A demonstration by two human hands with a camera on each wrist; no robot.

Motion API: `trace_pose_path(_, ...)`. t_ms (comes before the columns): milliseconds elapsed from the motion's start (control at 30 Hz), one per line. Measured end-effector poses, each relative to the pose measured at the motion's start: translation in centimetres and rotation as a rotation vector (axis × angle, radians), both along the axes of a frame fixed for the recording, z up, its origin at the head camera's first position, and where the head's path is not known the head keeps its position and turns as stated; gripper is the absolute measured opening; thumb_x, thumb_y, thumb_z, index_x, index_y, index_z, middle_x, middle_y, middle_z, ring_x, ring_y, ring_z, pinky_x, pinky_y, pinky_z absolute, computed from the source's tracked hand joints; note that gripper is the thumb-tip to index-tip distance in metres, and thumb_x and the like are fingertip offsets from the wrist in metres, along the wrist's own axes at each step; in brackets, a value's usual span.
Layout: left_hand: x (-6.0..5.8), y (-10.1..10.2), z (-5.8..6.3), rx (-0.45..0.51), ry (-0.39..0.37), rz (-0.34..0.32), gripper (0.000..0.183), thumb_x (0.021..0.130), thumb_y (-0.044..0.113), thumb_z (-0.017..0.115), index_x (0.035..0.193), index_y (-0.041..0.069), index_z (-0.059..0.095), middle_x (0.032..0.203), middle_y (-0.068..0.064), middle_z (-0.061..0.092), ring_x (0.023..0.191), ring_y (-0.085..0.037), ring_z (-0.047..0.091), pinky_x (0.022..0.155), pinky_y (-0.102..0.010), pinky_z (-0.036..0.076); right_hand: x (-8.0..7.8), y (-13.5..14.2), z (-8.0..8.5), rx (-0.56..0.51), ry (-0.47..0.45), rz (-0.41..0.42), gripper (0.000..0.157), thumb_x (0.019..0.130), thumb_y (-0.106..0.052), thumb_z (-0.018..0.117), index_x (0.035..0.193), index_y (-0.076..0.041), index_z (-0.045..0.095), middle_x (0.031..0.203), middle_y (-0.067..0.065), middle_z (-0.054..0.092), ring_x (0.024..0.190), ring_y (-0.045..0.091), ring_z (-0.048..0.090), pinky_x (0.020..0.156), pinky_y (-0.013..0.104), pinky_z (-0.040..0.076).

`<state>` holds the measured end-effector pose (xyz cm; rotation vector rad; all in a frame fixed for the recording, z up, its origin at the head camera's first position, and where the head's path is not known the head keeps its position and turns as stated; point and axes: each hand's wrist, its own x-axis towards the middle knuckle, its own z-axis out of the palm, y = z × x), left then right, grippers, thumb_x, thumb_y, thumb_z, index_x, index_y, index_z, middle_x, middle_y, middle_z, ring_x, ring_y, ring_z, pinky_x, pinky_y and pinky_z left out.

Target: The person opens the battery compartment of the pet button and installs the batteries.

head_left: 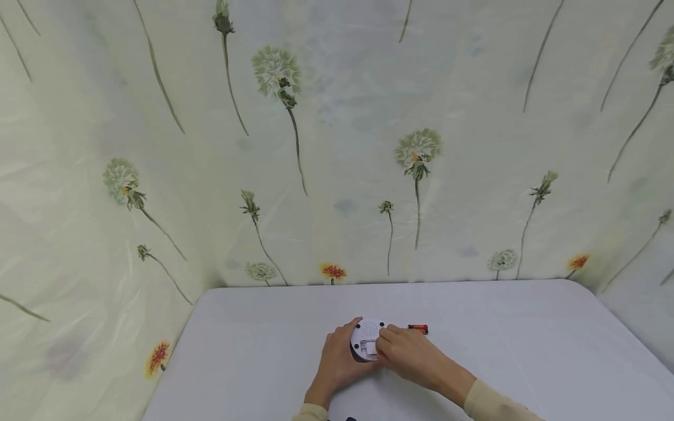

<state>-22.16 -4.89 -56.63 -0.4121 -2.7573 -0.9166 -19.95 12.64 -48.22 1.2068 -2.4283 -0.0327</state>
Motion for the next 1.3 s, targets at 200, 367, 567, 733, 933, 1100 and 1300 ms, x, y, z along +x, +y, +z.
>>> trace_pose_path(200,0.0,0.0,-0.1,0.001,0.001,0.002,0.097,0.054,0.083,0.047,0.132,0.026,0.037,0.121,0.008,0.054,0.104,-0.008,0.049,0.089,-0.032,0.036,0.4,0.2,0.0,-0.008,-0.015,-0.008,0.007,0.078,-0.024,0.063,0.074,-0.02,0.059,0.072,-0.011,0.049,0.067,0.005,0.042,0.055,0.019,0.037)
trace_pose_path(367,0.0,0.1,-0.2,-0.006,0.021,0.014,0.098,0.054,0.084,0.046,0.132,0.025,0.038,0.12,0.007,0.055,0.103,-0.008,0.049,0.088,-0.032,0.037,0.7,0.5,-0.1,-0.023,-0.005,-0.014,0.009,0.077,-0.024,0.064,0.073,-0.02,0.058,0.07,-0.011,0.047,0.065,0.005,0.041,0.054,0.018,0.036)
trace_pose_path(567,0.0,0.0,-0.2,-0.009,-0.019,0.021,0.1,0.052,0.085,0.046,0.133,0.028,0.035,0.123,0.008,0.053,0.104,-0.008,0.048,0.089,-0.032,0.035,1.1,0.8,0.1,-0.038,0.012,0.0,0.01,0.076,-0.024,0.065,0.071,-0.02,0.057,0.067,-0.012,0.042,0.064,0.004,0.037,0.054,0.017,0.033)
trace_pose_path(733,0.1,-0.1,-0.2,-0.001,0.003,-0.003,0.098,0.053,0.083,0.049,0.134,0.028,0.035,0.123,0.008,0.052,0.102,-0.008,0.048,0.087,-0.032,0.035,1.5,1.1,0.1,-0.013,-0.017,-0.019,0.01,0.077,-0.027,0.065,0.074,-0.02,0.059,0.071,-0.012,0.046,0.066,0.003,0.037,0.055,0.017,0.035)
trace_pose_path(933,0.0,0.0,-0.4,-0.002,0.032,-0.013,0.098,0.054,0.081,0.052,0.133,0.027,0.036,0.123,0.007,0.053,0.103,-0.008,0.049,0.087,-0.032,0.036,2.0,1.7,-0.2,-0.023,-0.012,-0.029,0.01,0.076,-0.028,0.066,0.075,-0.02,0.06,0.072,-0.011,0.049,0.066,0.003,0.04,0.055,0.017,0.037)
trace_pose_path(1100,0.0,0.1,-0.3,0.004,0.005,0.003,0.101,0.05,0.083,0.051,0.134,0.029,0.034,0.124,0.009,0.052,0.102,-0.008,0.048,0.087,-0.032,0.036,2.2,2.3,-0.4,-0.043,0.009,-0.042,0.01,0.074,-0.025,0.068,0.073,-0.02,0.059,0.07,-0.011,0.046,0.064,0.003,0.042,0.054,0.018,0.038)
trace_pose_path(1300,0.1,0.1,-0.3,0.011,-0.02,0.016,0.104,0.046,0.086,0.05,0.134,0.032,0.033,0.124,0.011,0.051,0.101,-0.007,0.048,0.085,-0.032,0.036,2.5,2.9,-0.6,-0.045,0.004,-0.059,0.01,0.074,-0.025,0.068,0.073,-0.02,0.059,0.069,-0.01,0.046,0.065,0.004,0.043,0.054,0.018,0.04)
